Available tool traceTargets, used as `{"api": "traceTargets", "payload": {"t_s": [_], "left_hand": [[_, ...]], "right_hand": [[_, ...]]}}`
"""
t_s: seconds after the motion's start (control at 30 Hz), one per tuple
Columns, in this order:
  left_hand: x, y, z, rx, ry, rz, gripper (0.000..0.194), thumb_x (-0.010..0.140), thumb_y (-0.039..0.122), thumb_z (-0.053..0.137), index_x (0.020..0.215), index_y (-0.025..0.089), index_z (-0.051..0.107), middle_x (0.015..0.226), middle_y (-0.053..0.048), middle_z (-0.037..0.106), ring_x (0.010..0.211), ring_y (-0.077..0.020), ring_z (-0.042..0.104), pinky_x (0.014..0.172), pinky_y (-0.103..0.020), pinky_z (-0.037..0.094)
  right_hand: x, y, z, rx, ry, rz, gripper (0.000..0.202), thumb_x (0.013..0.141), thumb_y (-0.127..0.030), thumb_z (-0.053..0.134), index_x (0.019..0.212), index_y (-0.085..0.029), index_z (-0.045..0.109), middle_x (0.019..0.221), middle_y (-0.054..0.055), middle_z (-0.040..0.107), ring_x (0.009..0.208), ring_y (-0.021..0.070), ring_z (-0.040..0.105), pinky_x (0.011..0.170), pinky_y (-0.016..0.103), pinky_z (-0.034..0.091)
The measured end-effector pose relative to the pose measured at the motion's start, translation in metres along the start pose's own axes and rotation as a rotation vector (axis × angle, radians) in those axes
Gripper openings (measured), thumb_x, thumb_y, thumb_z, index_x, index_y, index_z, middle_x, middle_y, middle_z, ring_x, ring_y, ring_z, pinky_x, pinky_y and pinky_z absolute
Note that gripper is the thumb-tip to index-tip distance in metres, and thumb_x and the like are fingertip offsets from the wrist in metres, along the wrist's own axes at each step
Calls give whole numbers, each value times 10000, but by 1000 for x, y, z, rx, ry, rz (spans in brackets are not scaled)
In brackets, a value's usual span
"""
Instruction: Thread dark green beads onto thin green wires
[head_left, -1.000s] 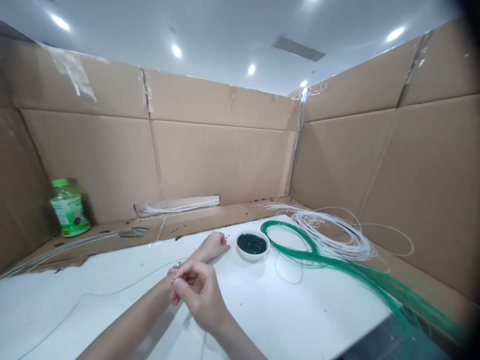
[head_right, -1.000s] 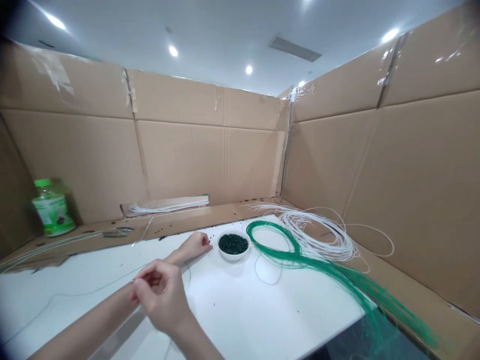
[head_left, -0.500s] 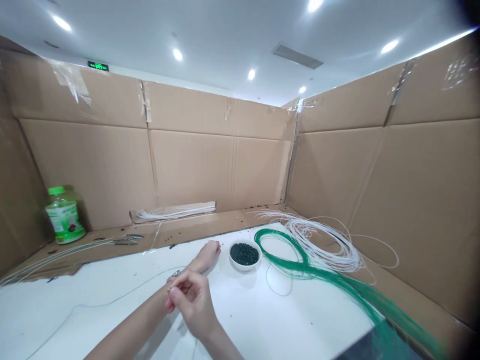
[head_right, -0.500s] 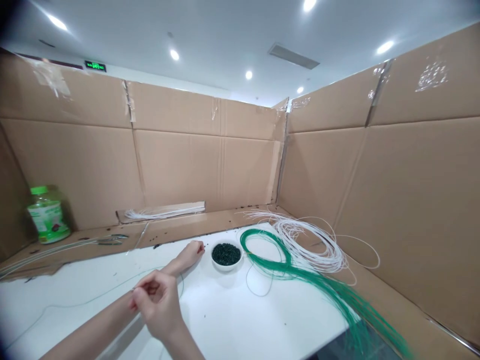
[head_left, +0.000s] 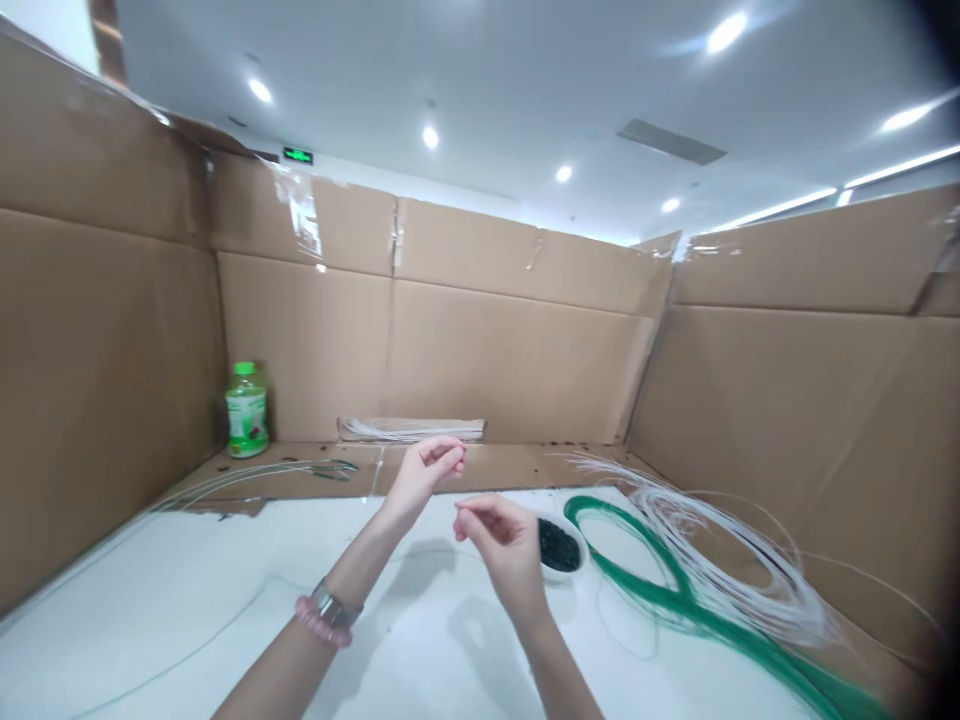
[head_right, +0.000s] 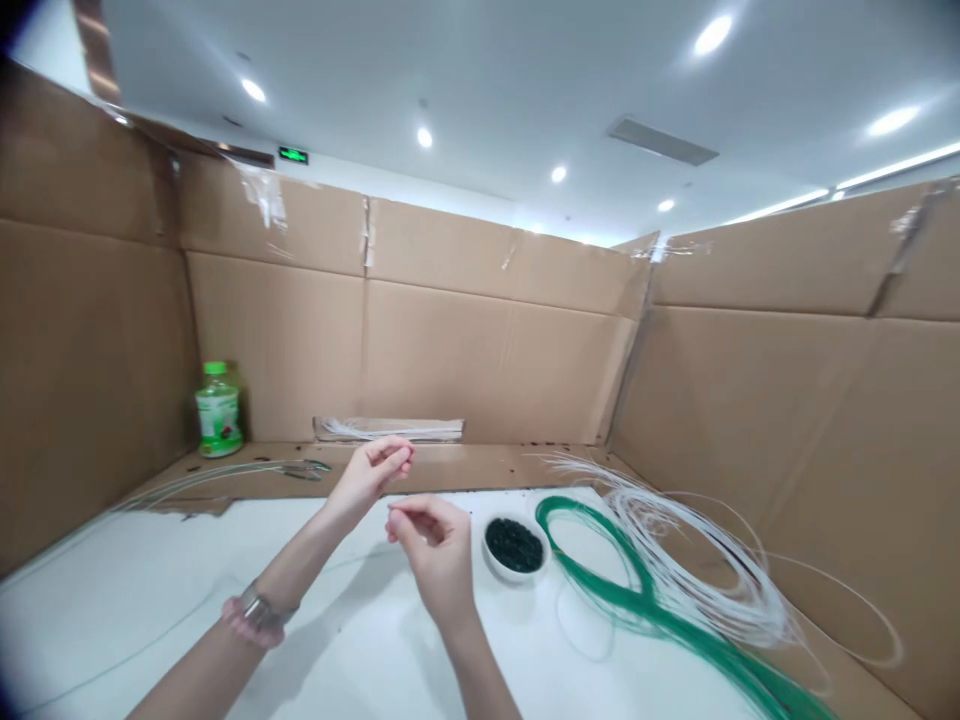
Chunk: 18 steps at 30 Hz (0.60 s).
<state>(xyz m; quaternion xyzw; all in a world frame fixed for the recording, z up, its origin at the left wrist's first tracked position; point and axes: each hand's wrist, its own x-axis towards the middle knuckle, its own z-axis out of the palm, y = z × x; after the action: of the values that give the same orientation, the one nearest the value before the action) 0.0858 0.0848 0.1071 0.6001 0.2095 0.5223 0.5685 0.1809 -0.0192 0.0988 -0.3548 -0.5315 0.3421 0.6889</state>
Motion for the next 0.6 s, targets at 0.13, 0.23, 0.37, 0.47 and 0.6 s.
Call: {"api": "traceTargets", "payload": {"t_s": [0.13,0.23,0.37,0.47,0.6], "left_hand": [[-33,58,-12,-178,17,81,353,634,463,741,717,148,605,658,15,591,518,-69,512,525,-199,457],[-46,79,-17,-435,-58,111,228,627,307,788,672,146,634,625,12,617,501,-62,529,510,-179,464],[-51,92,-21,-595,-159,113,147,645,232,786,656,134,677,594,5,630,491,-37,546,515,-127,442],[-52,93,-20,-682,-237,80,138,667,238,772,662,131,685,618,6,620,511,-32,550,523,-122,436],[-50,87,-18,-759,-256,14,130,694,233,752,678,129,676,659,7,596,568,-43,546,554,-134,441]], "right_hand": [[17,-38,31,-125,-36,-207,50,765,-200,633,740,-176,670,616,1,646,546,95,589,543,182,499],[21,-52,51,-210,-18,-335,63,791,-177,607,747,-186,651,633,-10,625,571,83,587,559,161,499],[19,-56,68,-281,-19,-463,81,797,-133,580,741,-182,613,655,-5,587,593,92,579,545,170,497],[17,-55,75,-279,59,-570,118,794,-96,563,737,-187,611,705,9,576,622,102,579,520,179,483],[16,-53,77,-360,163,-663,131,777,-67,571,739,-179,628,796,52,585,705,137,595,552,219,496]]}}
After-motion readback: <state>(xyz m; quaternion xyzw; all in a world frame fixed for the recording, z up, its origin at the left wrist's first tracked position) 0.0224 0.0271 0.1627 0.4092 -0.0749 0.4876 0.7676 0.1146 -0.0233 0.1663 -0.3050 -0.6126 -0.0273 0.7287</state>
